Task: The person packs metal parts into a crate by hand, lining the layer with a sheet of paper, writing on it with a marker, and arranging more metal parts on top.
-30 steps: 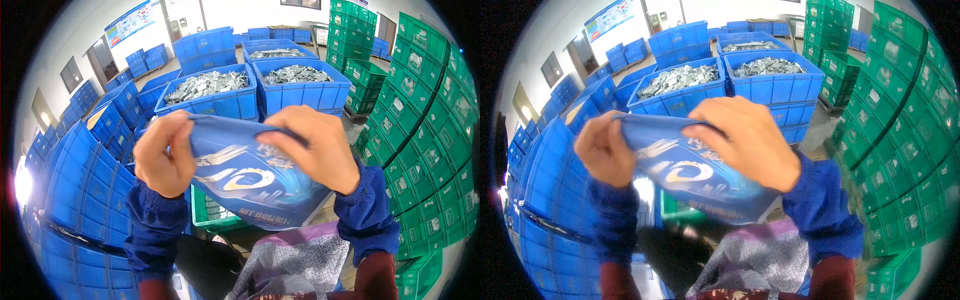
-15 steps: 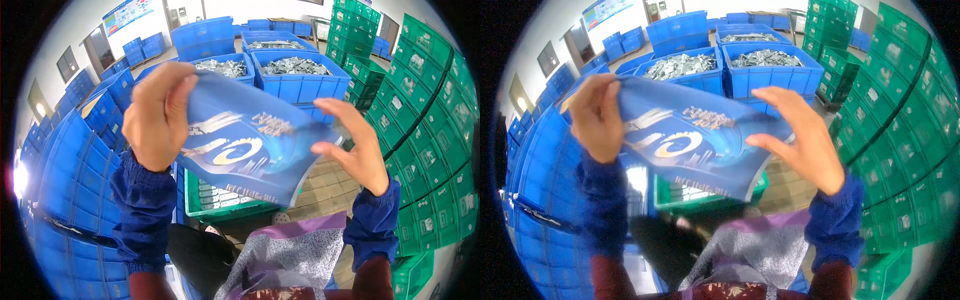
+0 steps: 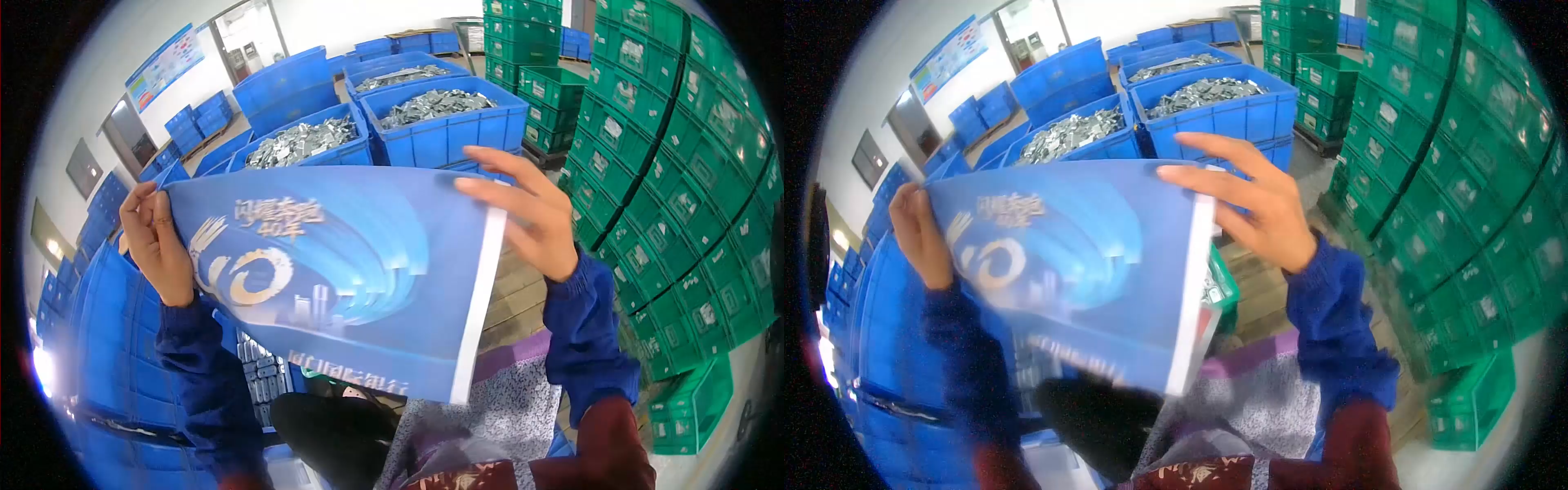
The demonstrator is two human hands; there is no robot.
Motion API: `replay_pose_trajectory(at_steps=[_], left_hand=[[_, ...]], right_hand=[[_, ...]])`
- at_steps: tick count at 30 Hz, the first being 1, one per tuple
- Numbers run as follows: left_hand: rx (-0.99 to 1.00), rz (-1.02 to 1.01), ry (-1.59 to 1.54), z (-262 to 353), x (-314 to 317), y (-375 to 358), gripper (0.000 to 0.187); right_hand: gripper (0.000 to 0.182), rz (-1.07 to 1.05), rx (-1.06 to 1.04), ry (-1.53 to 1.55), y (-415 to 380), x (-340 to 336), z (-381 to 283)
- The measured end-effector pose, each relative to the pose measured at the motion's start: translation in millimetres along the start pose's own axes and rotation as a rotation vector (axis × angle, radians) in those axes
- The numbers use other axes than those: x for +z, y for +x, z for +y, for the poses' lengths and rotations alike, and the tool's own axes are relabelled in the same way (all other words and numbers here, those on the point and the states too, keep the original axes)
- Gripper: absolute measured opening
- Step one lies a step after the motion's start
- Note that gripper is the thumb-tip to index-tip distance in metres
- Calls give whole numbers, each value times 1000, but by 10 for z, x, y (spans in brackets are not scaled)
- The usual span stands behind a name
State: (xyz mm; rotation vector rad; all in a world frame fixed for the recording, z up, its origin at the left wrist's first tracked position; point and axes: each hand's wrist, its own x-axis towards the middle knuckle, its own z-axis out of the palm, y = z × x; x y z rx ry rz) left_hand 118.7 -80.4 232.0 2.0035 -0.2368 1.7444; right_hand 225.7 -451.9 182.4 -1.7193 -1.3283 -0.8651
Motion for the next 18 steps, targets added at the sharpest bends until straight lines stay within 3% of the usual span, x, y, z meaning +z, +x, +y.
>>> replay_pose_trajectory(at_steps=[4, 10, 12, 14, 17, 18], left_hand=[[-164, -134, -93, -416, -45, -61, 20], [-327, -188, -177, -718, 1, -313, 21], [-371, -189, -174, -715, 16, -343, 22], [-344, -186, -178, -740, 25, -334, 22], [-320, -152, -56, -656, 63, -299, 19], [-189, -116, 64, -622, 95, -282, 18]], right_hand=[[25, 0, -67, 119, 315, 97, -78], [26, -9, -302, 4, 603, 222, -259], [22, 20, -292, 64, 610, 272, -260], [19, 112, -143, 212, 547, 319, -235], [22, 46, 70, 275, 401, 292, -105], [24, 43, 163, 354, 364, 278, -90]])
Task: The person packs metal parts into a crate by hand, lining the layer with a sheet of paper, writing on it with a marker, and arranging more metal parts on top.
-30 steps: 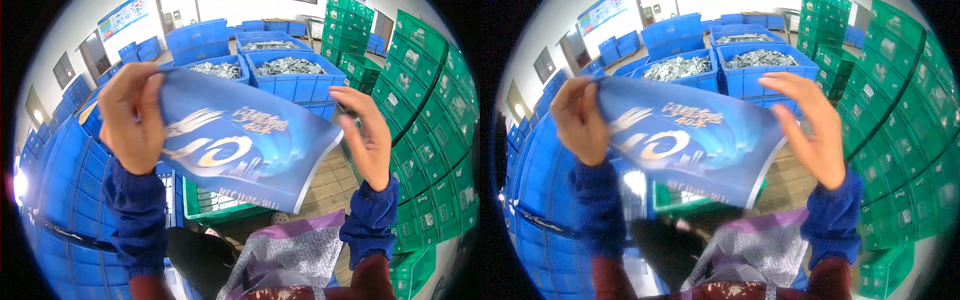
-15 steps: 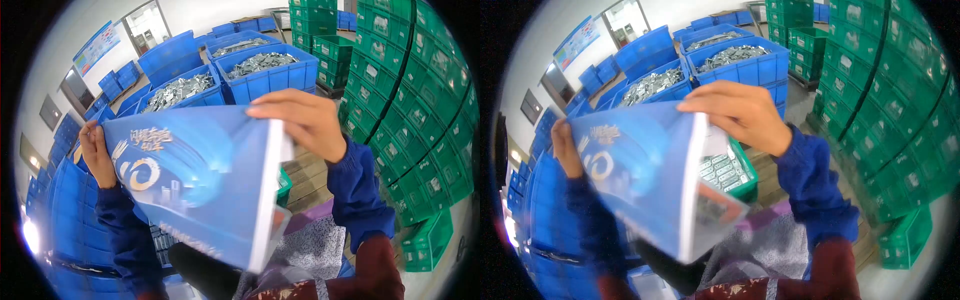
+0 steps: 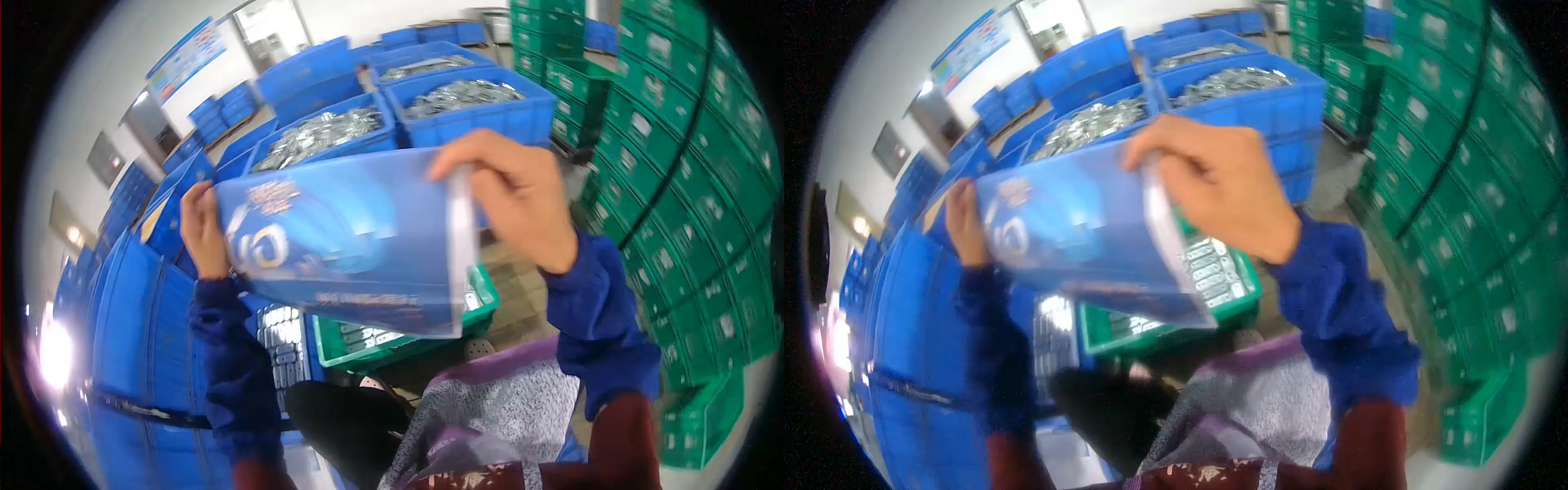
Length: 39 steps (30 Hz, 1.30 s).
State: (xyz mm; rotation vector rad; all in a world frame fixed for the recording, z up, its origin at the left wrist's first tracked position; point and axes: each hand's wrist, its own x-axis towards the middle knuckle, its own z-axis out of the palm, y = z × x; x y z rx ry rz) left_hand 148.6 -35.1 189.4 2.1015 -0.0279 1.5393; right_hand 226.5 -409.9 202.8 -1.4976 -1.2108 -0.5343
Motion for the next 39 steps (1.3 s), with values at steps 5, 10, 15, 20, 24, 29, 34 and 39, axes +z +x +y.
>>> replay_pose_trajectory(at_steps=[5, 10, 15, 20, 24, 29, 34, 39], left_hand=[[218, 86, 408, 412, -66, -57, 15], [210, 320, 67, 672, -189, -197, 20], [605, 184, 182, 1074, -545, -373, 31], [822, 151, 313, 1281, -673, -448, 29], [883, 110, 320, 1478, -516, -536, 30], [776, 97, 265, 1349, -770, -447, 30], [609, 85, 347, 1134, -1143, -428, 32], [507, 28, 327, 887, -1071, -441, 34]], right_hand=[[12, 93, 340, -67, -134, -134, -5], [25, 298, 320, 86, -75, 89, 176], [37, 69, 330, -255, -18, 9, 537], [47, 25, -198, -452, 273, 610, -185], [45, -212, -459, -148, 422, 1149, -891], [27, -125, -437, -134, 309, 1192, -486], [24, -367, 56, -426, 68, 775, 51], [21, -360, 223, -384, -208, 335, 729]])
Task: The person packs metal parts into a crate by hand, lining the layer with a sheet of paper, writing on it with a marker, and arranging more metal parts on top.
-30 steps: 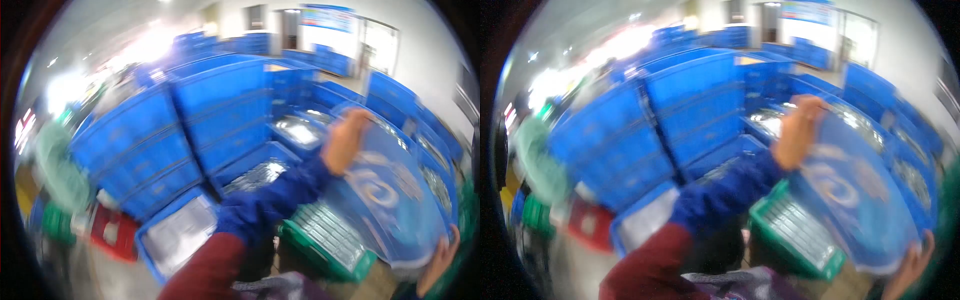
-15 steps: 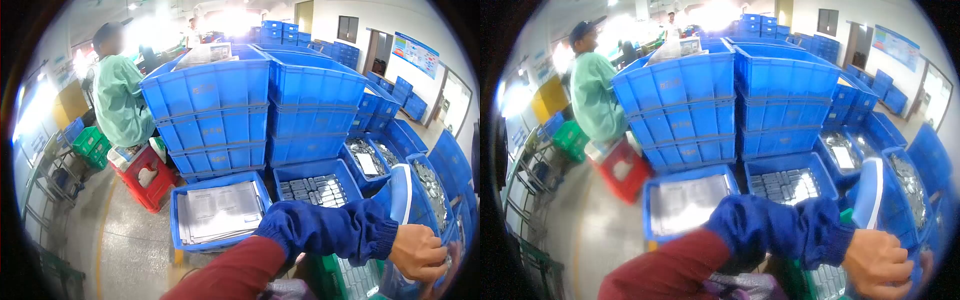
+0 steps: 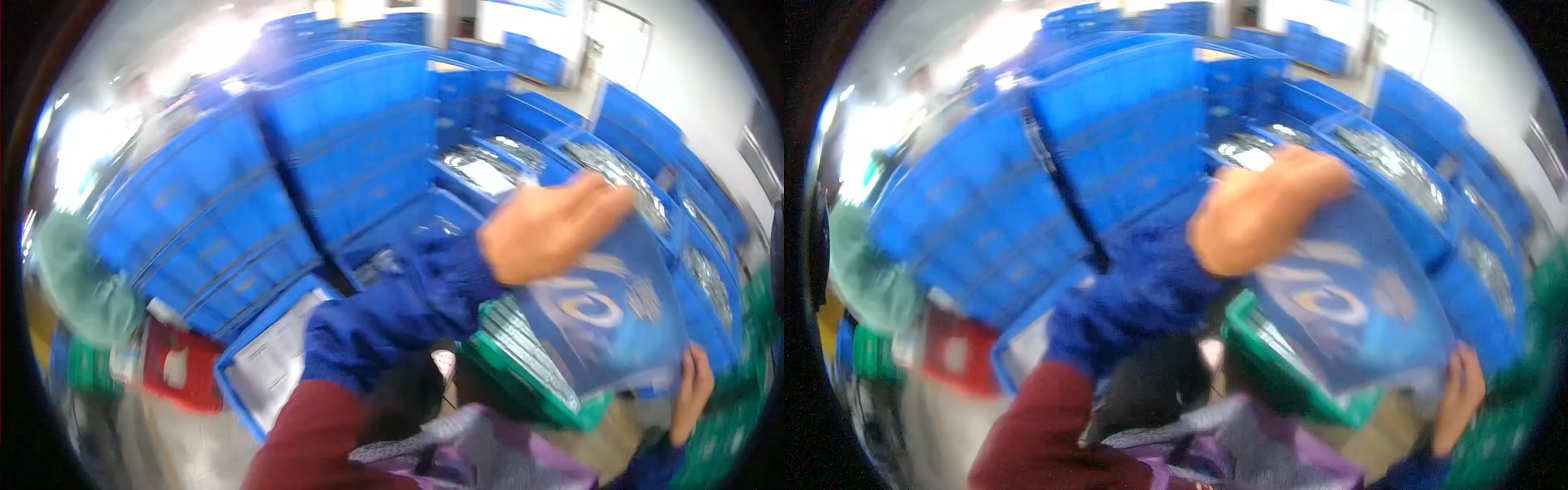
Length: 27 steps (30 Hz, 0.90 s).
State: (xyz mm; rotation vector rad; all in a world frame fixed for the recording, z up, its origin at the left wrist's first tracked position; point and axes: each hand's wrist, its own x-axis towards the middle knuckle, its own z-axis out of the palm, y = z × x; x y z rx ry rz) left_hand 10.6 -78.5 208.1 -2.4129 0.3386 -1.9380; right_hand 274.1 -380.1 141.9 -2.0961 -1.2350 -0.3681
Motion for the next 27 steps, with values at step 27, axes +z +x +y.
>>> replay_pose_trajectory(at_steps=[27], left_hand=[[-1026, -1075, -985, -378, 545, -995, 25]], right_hand=[[24, 489, 369, 241, -550, -584, -83]])
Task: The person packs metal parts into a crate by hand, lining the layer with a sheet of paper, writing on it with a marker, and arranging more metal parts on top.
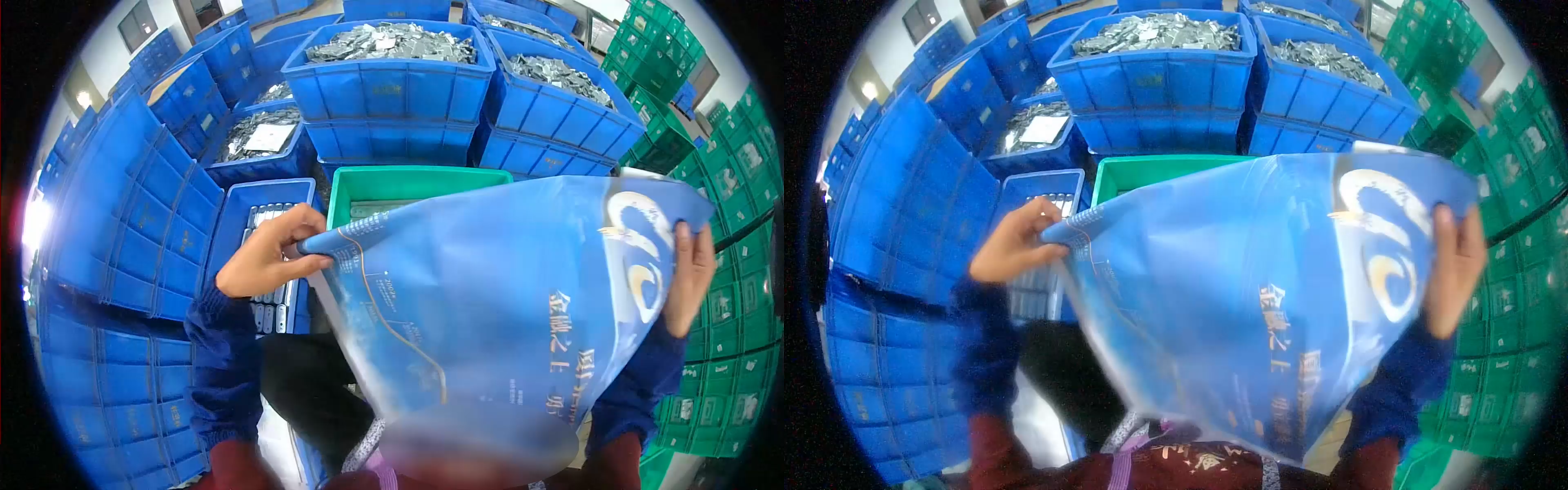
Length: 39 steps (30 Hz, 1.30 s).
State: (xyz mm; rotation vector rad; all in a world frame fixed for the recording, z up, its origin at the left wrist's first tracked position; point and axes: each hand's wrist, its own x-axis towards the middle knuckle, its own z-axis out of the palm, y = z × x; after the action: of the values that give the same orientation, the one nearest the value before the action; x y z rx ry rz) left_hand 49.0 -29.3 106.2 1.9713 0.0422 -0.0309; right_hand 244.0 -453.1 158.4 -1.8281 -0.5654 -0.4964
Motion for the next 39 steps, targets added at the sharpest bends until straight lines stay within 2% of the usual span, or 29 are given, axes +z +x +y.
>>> replay_pose_trajectory(at_steps=[1, 3, 4, 6, 7, 9, 10, 12, 13, 14, 15, 16, 17, 19, 23, 24, 27, 28, 29, 31, 32, 34, 35, 36, 38, 39], left_hand=[[41, 14, 9, -99, -41, 0, 25], [-86, 82, -143, -391, -95, 32, 21], [-130, 105, -172, -532, -101, 58, 14], [-275, 128, -225, -936, -91, 138, 12], [-405, 228, -229, -1199, -23, 187, 15], [-469, 289, -329, -1471, 165, 249, 18], [-608, 293, -209, -1726, 182, 277, 17], [-600, 411, -323, -1915, 363, 351, 15], [-595, 475, -296, -2102, 389, 379, 18], [-416, 552, 20, -2439, 390, 394, 20], [-226, 611, 333, -2509, 388, 457, 23], [-198, 718, 516, -2574, 440, 505, 24], [-206, 707, 519, -2585, 449, 549, 24], [-395, 716, 605, -2641, 443, 625, 21], [-382, 758, 676, -2774, 428, 658, 19], [-327, 778, 656, -2826, 416, 660, 19], [-342, 804, 602, -2757, 426, 676, 18], [-441, 723, 636, -2825, 379, 661, 16], [-438, 721, 635, -2765, 368, 700, 16], [-235, 581, 945, -2447, 247, 856, 13], [-139, 565, 1018, -2260, 193, 996, 18], [105, 502, 985, -1837, 208, 1403, 22], [144, 376, 969, -1785, 263, 1584, 22], [109, 308, 915, -1768, 397, 1788, 18], [167, 102, 855, -2013, 662, 2175, 12], [60, 26, 766, -2126, 823, 2328, 14]], right_hand=[[25, 43, -35, -31, -17, 111, 240], [27, -37, 58, -249, -137, 238, 826], [26, 20, -44, -292, -248, 448, 1123], [26, -130, 69, -377, -497, 745, 1462], [24, -160, 52, -348, -618, 940, 1448], [23, -264, 125, -400, -936, 1136, 1883], [22, -331, 161, -433, -1019, 1224, 1949], [19, -329, 55, -400, -1106, 1369, 2058], [16, -358, 145, -406, -1140, 1438, 2121], [16, -363, 157, -407, -1141, 1503, 2163], [17, -428, 190, -436, -1133, 1575, 2211], [18, -493, 223, -464, -1132, 1642, 2253], [17, -513, 193, -502, -1136, 1719, 2312], [16, -542, 177, -535, -1162, 1850, 2376], [16, -627, 124, -595, -1232, 2045, 2584], [16, -690, 203, -609, -1227, 2064, 2609], [14, -649, 166, -560, -1183, 2057, 2571], [13, -668, 153, -604, -1159, 2035, 2525], [13, -666, 155, -607, -1137, 2014, 2517], [12, -524, 113, -515, -1128, 2004, 2511], [12, -569, 99, -604, -1098, 1960, 2482], [12, -620, 108, -653, -997, 1935, 2318], [12, -673, 105, -699, -980, 1938, 2273], [12, -671, 114, -698, -996, 1941, 2290], [14, -662, -33, -722, -1025, 1960, 2351], [14, -695, -1, -769, -1002, 1963, 2318]])
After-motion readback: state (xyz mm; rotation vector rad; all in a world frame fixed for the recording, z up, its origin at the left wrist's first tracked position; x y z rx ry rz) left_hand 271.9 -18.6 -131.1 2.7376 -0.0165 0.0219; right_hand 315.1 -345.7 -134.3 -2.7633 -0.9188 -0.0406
